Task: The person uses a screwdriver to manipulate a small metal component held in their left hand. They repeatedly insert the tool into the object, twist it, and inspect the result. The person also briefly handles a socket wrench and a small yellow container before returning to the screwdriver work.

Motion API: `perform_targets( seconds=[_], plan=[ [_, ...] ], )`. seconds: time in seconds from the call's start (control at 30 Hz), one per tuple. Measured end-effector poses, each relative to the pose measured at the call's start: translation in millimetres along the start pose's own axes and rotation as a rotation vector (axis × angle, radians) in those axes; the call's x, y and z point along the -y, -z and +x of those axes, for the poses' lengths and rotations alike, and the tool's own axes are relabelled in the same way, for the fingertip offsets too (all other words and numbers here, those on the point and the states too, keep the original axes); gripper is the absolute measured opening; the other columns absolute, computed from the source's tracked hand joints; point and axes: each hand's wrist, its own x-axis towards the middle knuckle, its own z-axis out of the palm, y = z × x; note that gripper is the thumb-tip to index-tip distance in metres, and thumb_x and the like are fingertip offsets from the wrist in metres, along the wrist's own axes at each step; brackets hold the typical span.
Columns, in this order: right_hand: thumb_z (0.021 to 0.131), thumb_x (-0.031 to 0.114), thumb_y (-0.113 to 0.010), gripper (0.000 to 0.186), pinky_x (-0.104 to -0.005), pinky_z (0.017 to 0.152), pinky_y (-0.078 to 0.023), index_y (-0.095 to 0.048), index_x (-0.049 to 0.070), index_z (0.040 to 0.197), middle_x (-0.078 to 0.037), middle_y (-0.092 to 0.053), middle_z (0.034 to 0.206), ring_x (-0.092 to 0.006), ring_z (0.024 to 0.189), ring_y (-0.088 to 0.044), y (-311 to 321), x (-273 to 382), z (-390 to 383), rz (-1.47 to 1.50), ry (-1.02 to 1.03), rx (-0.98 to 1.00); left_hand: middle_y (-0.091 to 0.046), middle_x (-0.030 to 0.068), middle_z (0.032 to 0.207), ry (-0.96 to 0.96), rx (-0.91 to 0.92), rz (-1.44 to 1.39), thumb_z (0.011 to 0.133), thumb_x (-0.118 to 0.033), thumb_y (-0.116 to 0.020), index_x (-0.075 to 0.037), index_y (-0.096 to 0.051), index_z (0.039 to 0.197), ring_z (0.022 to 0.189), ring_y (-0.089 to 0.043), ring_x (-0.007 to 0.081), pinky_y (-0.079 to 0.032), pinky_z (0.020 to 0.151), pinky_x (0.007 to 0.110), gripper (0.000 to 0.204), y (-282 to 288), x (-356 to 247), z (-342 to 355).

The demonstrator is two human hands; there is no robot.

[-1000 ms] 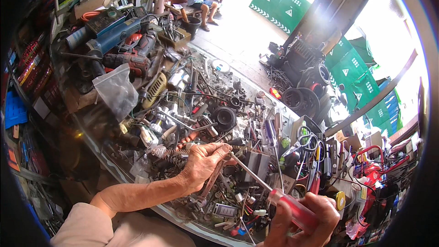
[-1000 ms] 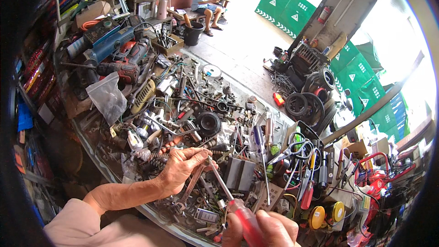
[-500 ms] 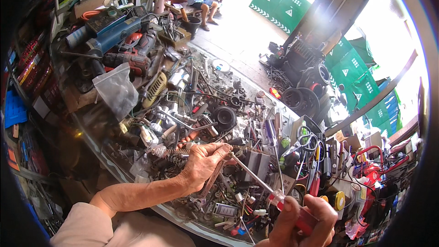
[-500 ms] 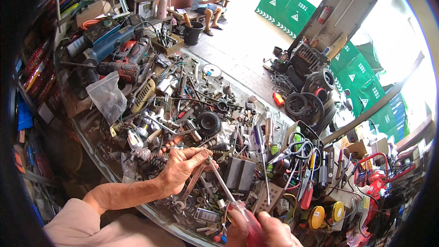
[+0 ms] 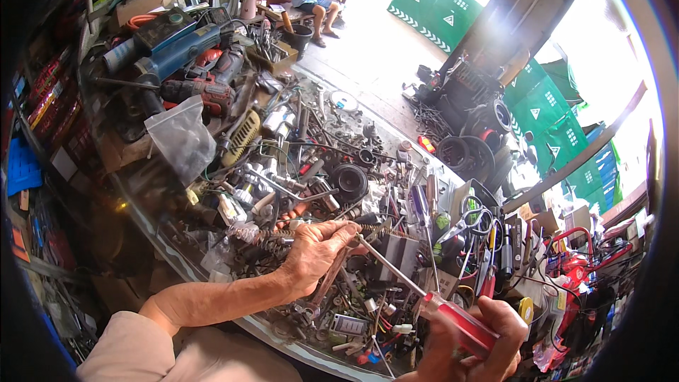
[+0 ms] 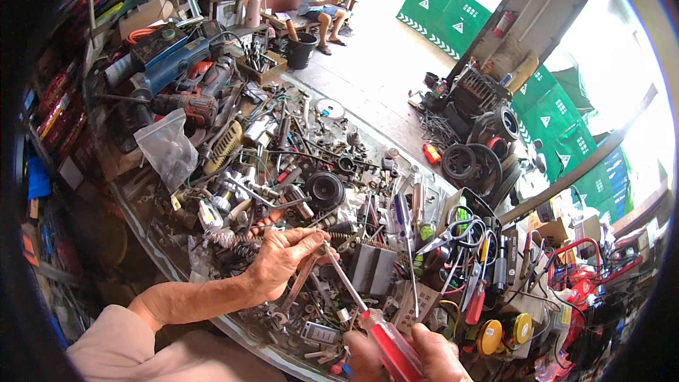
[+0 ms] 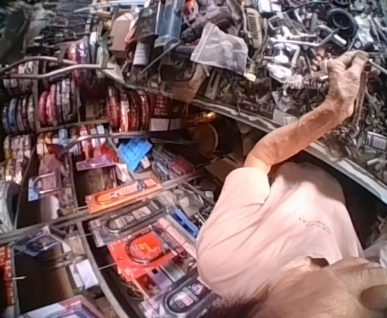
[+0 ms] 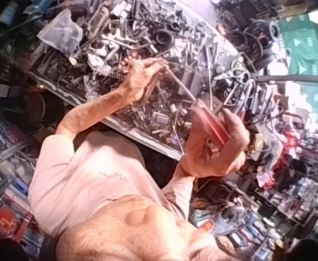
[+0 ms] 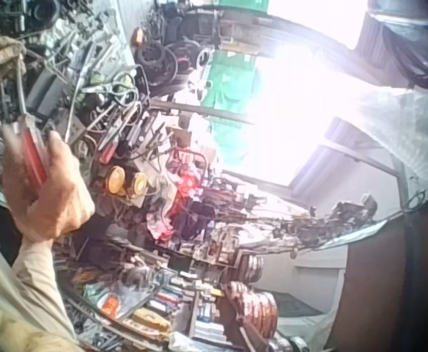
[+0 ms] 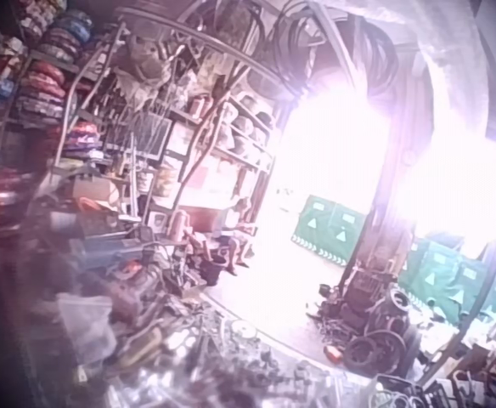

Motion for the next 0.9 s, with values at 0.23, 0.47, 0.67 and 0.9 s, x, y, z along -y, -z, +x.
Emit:
perform_targets(
  seconds=[0.23, 0.47, 0.67, 0.9],
  plan=[
    [0.07, 0.002, -0.075, 0.034, -0.025, 0.059, -0.048, -0.056, -0.002, 0.097, -0.013, -0.064, 0.082, -0.0169, 0.067, -0.06, -2.1, 2.7, -7.1, 0.155, -0.094, 0.005, -0.065, 0.0117, 0.082, -0.027, 0.018, 0.022, 0.09, -0.011, -0.055, 0.006, -0.062, 0.094, 0.075, -0.064, 0.0159, -0.054, 0.071, 0.025, 0.019, -0.9, 0.2, -0.4],
    [0.068, 0.018, -0.078, 0.041, -0.0305, 0.061, -0.05, -0.056, -0.004, 0.096, -0.013, -0.062, 0.076, -0.0242, 0.064, -0.061, -3.9, -1.3, 6.0, 0.165, 0.068, 0.005, -0.065, 0.0114, 0.084, -0.001, 0.005, 0.012, 0.09, -0.011, -0.055, 0.007, -0.061, 0.094, 0.076, -0.065, 0.0161, -0.055, 0.073, 0.026, 0.021, 0.3, -0.8, -0.3],
    [0.074, 0.009, -0.074, 0.036, -0.0238, 0.059, -0.049, -0.052, -0.005, 0.099, -0.015, -0.065, 0.074, -0.0187, 0.066, -0.063, -1.7, 0.2, -7.6, 0.205, -0.1, -0.023, -0.065, 0.0122, 0.083, -0.026, 0.039, 0.001, 0.09, -0.011, -0.055, 0.008, -0.061, 0.095, 0.076, -0.065, 0.0172, -0.055, 0.072, 0.026, 0.021, -2.9, -0.4, -2.2],
    [0.073, 0.005, -0.071, 0.04, -0.0297, 0.064, -0.05, -0.05, -0.008, 0.105, -0.018, -0.062, 0.085, -0.0246, 0.071, -0.064, 7.2, 2.4, -2.4, 0.181, 0.058, 0.174, -0.065, 0.0106, 0.084, 0.001, 0.011, -0.023, 0.089, -0.01, -0.056, 0.007, -0.062, 0.094, 0.074, -0.065, 0.0164, -0.055, 0.072, 0.026, 0.019, -0.7, -0.3, -0.4]
  ],
)
